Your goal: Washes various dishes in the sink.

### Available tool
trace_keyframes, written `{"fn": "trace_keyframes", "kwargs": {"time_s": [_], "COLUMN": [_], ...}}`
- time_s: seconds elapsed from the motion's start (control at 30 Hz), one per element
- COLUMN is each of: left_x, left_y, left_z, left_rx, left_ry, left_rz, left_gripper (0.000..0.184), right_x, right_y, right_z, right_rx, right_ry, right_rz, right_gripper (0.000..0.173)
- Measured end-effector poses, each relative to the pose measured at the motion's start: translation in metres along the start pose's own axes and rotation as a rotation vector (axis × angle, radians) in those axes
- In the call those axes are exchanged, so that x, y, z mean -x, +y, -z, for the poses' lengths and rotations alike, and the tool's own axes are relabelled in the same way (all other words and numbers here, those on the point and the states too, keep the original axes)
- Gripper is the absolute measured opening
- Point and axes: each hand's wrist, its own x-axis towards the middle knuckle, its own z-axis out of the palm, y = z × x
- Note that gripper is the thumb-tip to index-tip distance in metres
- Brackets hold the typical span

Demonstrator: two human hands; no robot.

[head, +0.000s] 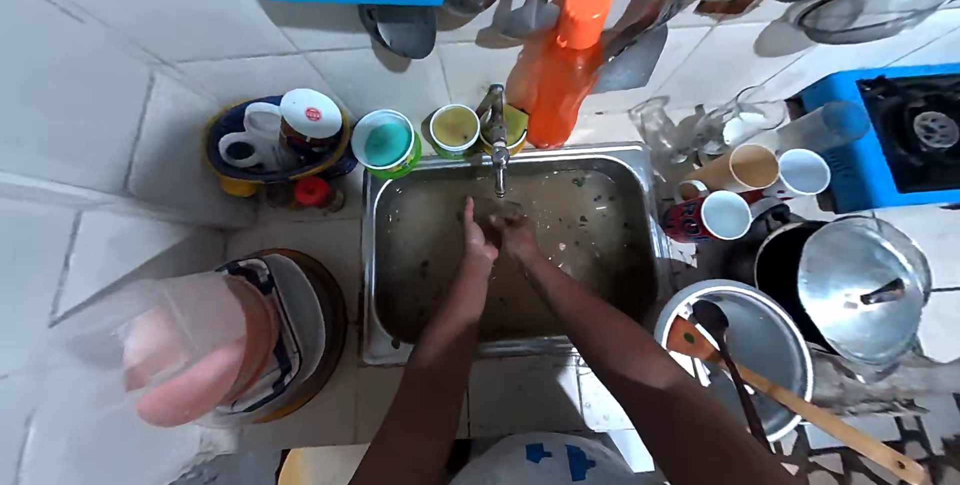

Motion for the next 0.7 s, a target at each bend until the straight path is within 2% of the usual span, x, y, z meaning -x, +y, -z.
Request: {"fn": "trace_keyframes", "kwargs": {"time_s": [0.1, 0.13, 0.23, 0.33, 0.43, 0.5, 0.53, 0.6, 0.63, 0.7], "left_x": [-0.01, -0.012, -0.013, -0.007, -0.016, -0.015, -0.013, -0.012, -0.012, -0.016], "left_y": [0.009, 0.014, 0.026, 0.04, 0.044, 0.044, 0.043, 0.036, 0.032, 0.03], "left_z": [-0.01, -0.01, 0.0, 0.03, 0.074, 0.093, 0.098, 0.101, 0.101, 0.101], "left_rx": [0.002, -0.034, -0.292, -0.83, -1.589, -1.947, -2.041, -2.129, -2.13, -2.098], "left_ry": [0.027, 0.0, -0.087, -0.067, 0.024, 0.04, 0.044, 0.05, 0.062, 0.088], "left_rz": [-0.065, -0.075, -0.1, -0.275, -0.488, -0.372, -0.296, -0.19, -0.188, -0.23], "left_gripper": [0.042, 0.039, 0.056, 0.06, 0.065, 0.078, 0.077, 0.068, 0.059, 0.061], "right_x": [-0.004, -0.004, -0.005, 0.007, 0.023, 0.023, 0.018, 0.003, -0.004, -0.021], "right_y": [-0.006, -0.008, -0.025, -0.063, -0.102, -0.118, -0.121, -0.123, -0.123, -0.122], "right_z": [0.022, 0.036, 0.091, 0.157, 0.201, 0.212, 0.215, 0.219, 0.22, 0.22], "right_rx": [-0.033, -0.064, -0.073, 0.264, 0.768, 0.947, 0.996, 1.04, 1.053, 1.072], "right_ry": [-0.042, -0.055, -0.036, 0.034, 0.236, 0.394, 0.461, 0.563, 0.586, 0.601], "right_rz": [-0.027, -0.06, -0.093, 0.081, 0.249, 0.242, 0.222, 0.196, 0.185, 0.177], "right_gripper": [0.031, 0.031, 0.031, 0.025, 0.027, 0.032, 0.033, 0.033, 0.033, 0.033]}}
